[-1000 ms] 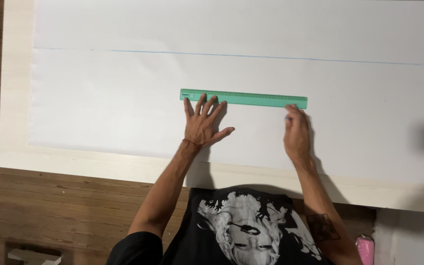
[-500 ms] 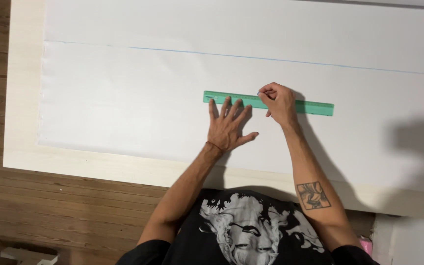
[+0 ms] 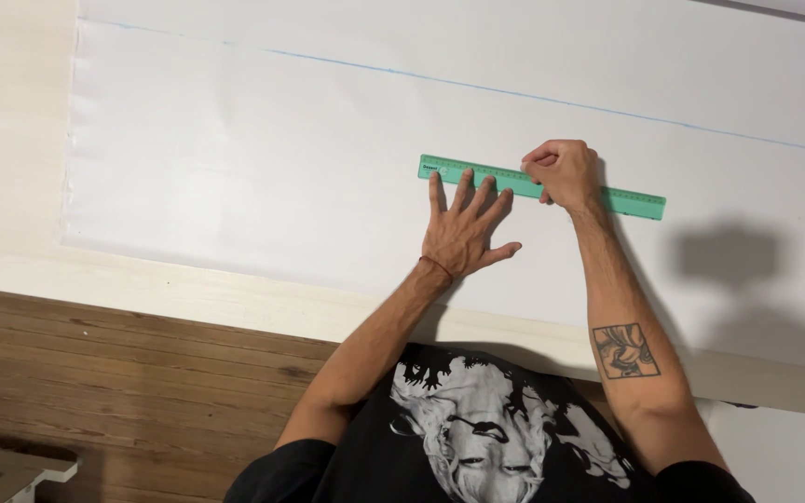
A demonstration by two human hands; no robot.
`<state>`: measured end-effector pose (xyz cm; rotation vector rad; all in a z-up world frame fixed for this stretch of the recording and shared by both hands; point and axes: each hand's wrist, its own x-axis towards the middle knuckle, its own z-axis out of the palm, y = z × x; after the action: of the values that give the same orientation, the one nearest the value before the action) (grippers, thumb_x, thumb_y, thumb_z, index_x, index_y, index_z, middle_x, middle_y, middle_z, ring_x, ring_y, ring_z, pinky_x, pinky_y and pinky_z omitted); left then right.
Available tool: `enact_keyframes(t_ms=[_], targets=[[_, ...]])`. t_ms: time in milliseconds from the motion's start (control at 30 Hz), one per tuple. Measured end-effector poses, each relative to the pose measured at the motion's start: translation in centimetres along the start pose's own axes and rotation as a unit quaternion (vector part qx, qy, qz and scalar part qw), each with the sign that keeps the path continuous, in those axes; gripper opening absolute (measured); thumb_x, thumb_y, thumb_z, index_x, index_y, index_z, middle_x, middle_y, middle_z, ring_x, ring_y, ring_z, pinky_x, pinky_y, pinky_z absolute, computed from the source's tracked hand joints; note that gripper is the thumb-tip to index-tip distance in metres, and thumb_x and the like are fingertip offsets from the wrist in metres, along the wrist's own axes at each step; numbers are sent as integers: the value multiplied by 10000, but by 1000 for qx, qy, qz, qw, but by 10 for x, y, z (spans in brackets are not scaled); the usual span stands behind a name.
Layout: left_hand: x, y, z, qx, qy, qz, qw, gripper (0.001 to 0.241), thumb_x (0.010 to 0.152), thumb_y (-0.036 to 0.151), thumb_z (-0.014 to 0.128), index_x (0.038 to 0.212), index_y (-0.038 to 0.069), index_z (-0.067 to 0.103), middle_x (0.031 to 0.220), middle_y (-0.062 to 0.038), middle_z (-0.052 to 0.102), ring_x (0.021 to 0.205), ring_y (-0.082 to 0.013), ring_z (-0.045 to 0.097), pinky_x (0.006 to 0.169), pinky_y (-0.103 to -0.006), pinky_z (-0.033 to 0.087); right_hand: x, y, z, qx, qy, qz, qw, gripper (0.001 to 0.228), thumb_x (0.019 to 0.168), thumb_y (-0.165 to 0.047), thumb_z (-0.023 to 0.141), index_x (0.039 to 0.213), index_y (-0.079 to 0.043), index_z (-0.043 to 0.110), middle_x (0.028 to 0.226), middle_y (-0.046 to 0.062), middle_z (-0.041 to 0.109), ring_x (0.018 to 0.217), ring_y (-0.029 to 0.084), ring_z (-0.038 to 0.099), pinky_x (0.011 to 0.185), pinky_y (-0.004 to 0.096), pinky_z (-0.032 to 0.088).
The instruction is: Measuring and marking lines on a large sheet of material using a ruler and pen
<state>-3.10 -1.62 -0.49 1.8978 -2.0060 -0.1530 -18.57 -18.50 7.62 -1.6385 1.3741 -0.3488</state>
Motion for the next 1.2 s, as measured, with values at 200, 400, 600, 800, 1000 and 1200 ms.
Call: enact_keyframes(t_ms=[200, 400, 600, 800, 1000, 1200], targets=[[0, 1, -1, 0, -12, -1, 1000, 940, 997, 963, 434, 1697, 345, 543, 1744, -91, 583, 1724, -423, 417, 1373, -910, 64, 4, -7, 3, -44, 1, 8, 999, 163, 954, -44, 780, 1086, -3, 868, 838, 207, 825, 462, 214, 725, 364, 295, 609], [1, 0, 3, 3, -13, -1, 1000, 951, 986, 974, 441, 1695, 347, 532, 1753, -84, 570, 1722, -419, 420, 1375, -915, 66, 11, 4, 5, -49, 1, 0, 999, 142, 956, -59, 794, 1073, -36, 872, 832, 176, 828, 469, 203, 729, 364, 294, 603], [1, -1, 4, 8, -18, -2, 1000, 954, 980, 969, 458, 1706, 353, 513, 1755, -75, 564, 1725, -413, 412, 1379, -912, 74, 9, -7, 0, -62, -19, 1, 998, 165, 939, -49, 795, 1084, -25, 871, 813, 181, 826, 484, 210, 735, 410, 303, 605], [2, -1, -1, 10, -26, -2, 1000, 944, 993, 967, 434, 1705, 354, 524, 1755, -82, 573, 1726, -418, 409, 1372, -911, 68, 17, -3, -2, -81, -47, 12, 996, 155, 922, -96, 802, 1056, -61, 871, 798, 134, 832, 486, 179, 733, 425, 296, 590], [2, -1, -5, 9, -38, 1, 999, 956, 1005, 969, 403, 1724, 348, 513, 1771, -84, 564, 1742, -420, 382, 1365, -911, 52, 14, -3, -1, -48, -22, 4, 999, 124, 915, -90, 826, 1028, -68, 873, 778, 139, 827, 476, 201, 742, 381, 298, 574], [2, -2, -11, 12, -47, 11, 999, 967, 1010, 970, 399, 1741, 346, 505, 1792, -84, 541, 1748, -425, 365, 1362, -916, 67, 40, 13, 4, 212, 75, -20, 974, 230, 1036, -67, 833, 1253, 9, 824, 1092, 179, 819, 827, 270, 877, 506, 361, 715]])
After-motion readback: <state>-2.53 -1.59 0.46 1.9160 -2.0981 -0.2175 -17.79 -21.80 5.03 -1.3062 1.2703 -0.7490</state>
